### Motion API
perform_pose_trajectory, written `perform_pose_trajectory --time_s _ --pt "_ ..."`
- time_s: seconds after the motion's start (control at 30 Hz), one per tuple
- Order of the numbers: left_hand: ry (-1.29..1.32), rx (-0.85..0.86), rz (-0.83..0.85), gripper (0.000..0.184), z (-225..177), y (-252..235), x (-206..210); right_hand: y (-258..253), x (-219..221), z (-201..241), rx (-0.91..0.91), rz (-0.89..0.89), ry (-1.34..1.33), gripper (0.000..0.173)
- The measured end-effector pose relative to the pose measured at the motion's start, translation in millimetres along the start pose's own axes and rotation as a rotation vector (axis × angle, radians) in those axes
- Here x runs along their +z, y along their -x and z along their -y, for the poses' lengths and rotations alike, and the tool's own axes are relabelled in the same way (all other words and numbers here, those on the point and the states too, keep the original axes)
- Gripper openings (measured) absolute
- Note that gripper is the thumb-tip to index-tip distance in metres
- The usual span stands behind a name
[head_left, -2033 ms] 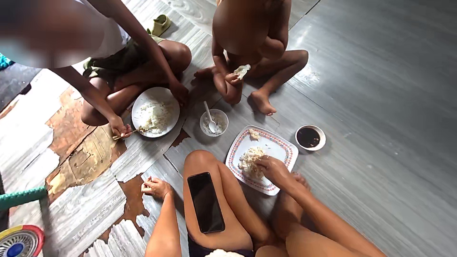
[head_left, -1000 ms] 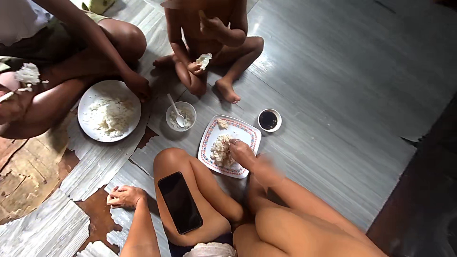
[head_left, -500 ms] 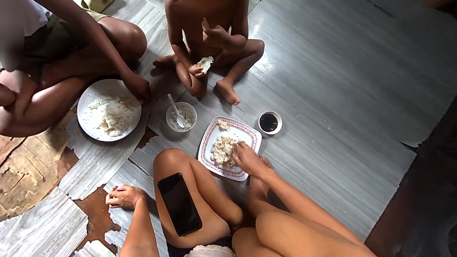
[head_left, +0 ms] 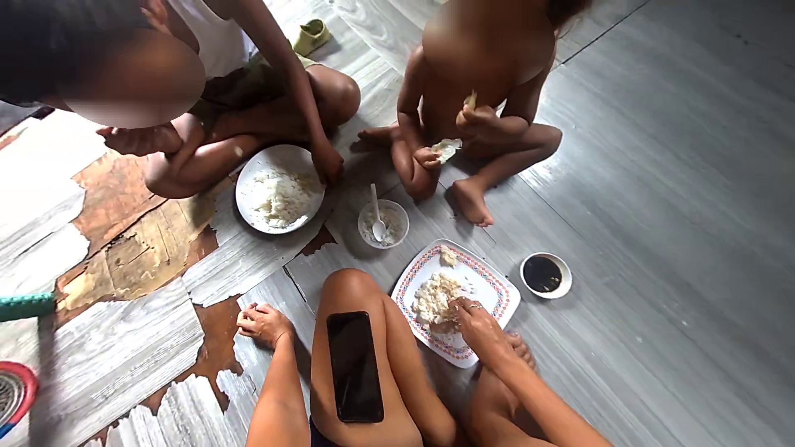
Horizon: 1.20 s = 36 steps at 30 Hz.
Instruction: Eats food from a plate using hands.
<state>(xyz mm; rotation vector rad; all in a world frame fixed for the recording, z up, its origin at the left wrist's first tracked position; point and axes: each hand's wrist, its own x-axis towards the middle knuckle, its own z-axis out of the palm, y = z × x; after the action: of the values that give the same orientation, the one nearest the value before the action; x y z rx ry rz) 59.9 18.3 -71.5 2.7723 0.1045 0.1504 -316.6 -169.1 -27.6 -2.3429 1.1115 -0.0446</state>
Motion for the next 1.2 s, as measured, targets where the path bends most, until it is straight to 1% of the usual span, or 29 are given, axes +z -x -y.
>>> perform_pose_trajectory --time_s 0.07,0.13,0.2,0.27,0.3,0.37,0.47,0.53,0.63,0.77,0.83,0.87,0.9,0.97,1.0,1.03,1.07,1.1,1.17,1.2 --pt "-0.003 -0.005 -0.001 0.032 -1 0 0 -13 -22 2 0.217 0.140 -0.182 0.033" --pt "0.000 -0.001 -0.008 0.032 -1 1 0 -23 -37 -5 0.368 0.147 -0.360 0.036" --pt "0.005 0.007 -0.022 0.031 3 0 4 -28 -44 -11 0.447 0.137 -0.420 0.044" --pt "0.001 0.007 -0.028 0.031 5 -1 6 -31 -46 -10 0.441 0.155 -0.345 0.048" --pt "-0.001 0.007 -0.023 0.031 4 -1 6 -30 -45 -8 0.423 0.172 -0.296 0.046" --pt "-0.007 0.009 -0.011 0.032 4 -1 5 -25 -38 -2 0.357 0.170 -0.194 0.037" --pt "-0.003 0.014 -0.009 0.032 5 -2 6 -15 -15 -1 0.182 0.037 -0.047 0.026" --pt "0.003 0.014 0.011 0.034 4 -3 4 -13 -7 0 0.089 -0.006 0.037 0.023" --pt "0.008 0.005 0.022 0.034 2 -3 2 -16 -6 3 0.075 0.021 0.116 0.023" --pt "0.023 -0.010 0.016 0.032 -1 -4 1 -15 -6 5 0.088 0.017 0.094 0.023" --pt "0.021 -0.004 -0.003 0.031 1 -4 3 -14 -12 9 0.152 0.081 0.047 0.028" --pt "0.024 -0.004 -0.009 0.031 2 -4 5 -14 -16 11 0.199 0.138 0.009 0.034" --pt "0.028 -0.012 -0.005 0.031 4 -5 7 -14 -20 12 0.232 0.194 -0.033 0.044" --pt "0.030 -0.025 0.003 0.030 5 -5 8 -12 -28 8 0.269 0.255 -0.110 0.072" --pt "0.032 -0.029 0.002 0.030 4 -5 8 -10 -29 5 0.272 0.243 -0.136 0.082" --pt "0.034 -0.032 0.000 0.029 3 -5 7 -8 -30 1 0.262 0.221 -0.146 0.086" --pt "0.035 -0.033 0.001 0.029 2 -5 7 -8 -30 -4 0.253 0.224 -0.135 0.086" --pt "0.034 -0.033 0.002 0.030 2 -4 7 -9 -33 -6 0.263 0.266 -0.107 0.083" --pt "0.034 -0.022 -0.003 0.030 2 -4 7 -12 -37 -6 0.267 0.362 -0.044 0.072" --pt "0.037 -0.017 -0.002 0.029 3 -4 7 -13 -36 -6 0.251 0.373 -0.031 0.069"
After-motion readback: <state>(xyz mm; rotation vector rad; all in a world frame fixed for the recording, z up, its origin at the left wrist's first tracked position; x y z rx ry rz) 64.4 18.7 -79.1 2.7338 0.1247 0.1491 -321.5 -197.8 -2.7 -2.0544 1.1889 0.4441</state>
